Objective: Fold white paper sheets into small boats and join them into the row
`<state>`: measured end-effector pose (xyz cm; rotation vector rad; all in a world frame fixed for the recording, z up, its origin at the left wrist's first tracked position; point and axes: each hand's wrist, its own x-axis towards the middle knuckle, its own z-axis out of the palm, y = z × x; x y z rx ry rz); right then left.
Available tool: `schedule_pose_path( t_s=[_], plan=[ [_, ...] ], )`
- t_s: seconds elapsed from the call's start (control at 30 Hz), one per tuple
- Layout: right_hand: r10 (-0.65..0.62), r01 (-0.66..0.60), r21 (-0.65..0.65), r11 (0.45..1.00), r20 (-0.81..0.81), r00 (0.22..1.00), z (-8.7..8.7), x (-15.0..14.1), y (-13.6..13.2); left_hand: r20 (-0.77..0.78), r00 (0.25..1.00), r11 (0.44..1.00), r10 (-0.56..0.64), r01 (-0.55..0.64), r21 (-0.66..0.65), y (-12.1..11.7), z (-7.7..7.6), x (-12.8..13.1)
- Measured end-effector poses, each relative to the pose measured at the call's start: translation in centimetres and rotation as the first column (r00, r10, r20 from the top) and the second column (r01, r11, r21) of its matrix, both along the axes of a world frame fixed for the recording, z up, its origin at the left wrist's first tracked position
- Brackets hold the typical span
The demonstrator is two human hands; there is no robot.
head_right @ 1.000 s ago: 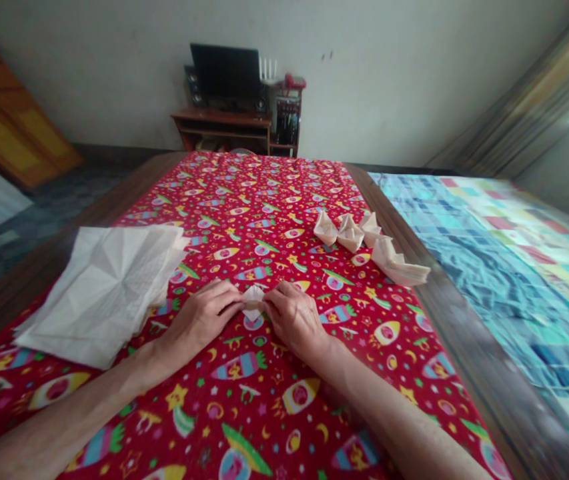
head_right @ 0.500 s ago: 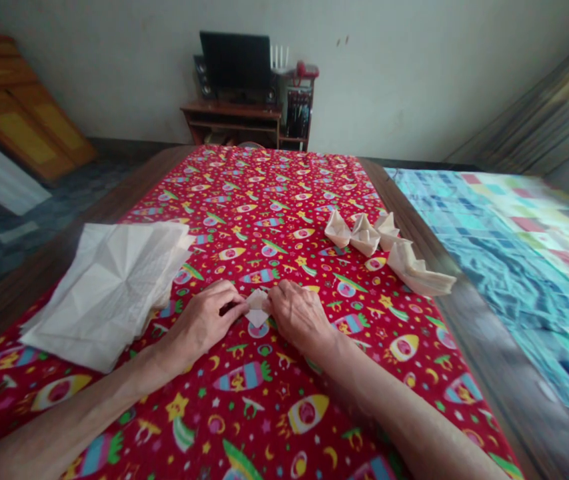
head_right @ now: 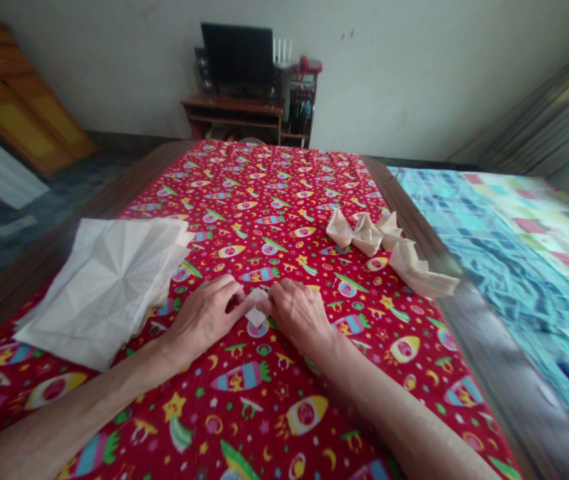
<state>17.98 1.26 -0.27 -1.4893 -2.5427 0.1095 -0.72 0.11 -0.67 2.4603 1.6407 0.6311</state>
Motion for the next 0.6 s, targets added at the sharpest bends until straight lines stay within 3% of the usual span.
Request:
schedule_pose_path(
  t_s=[0.4, 0.6],
  plan=[
    [-0.017, 0.015, -0.035, 0.999, -0.061, 0.998, 0.1, 0.8, -0.1, 0.044, 0.999, 0.998, -0.022, 0.025, -0.053, 0.4, -0.6, -1.2],
    [0.056, -0.046, 0.069, 0.997, -0.152, 0.987, -0.8, 1.0, -0.6, 0.182, 0.98, 0.995, -0.079, 0.089, -0.047, 0.6, -0.2, -1.0]
  ],
)
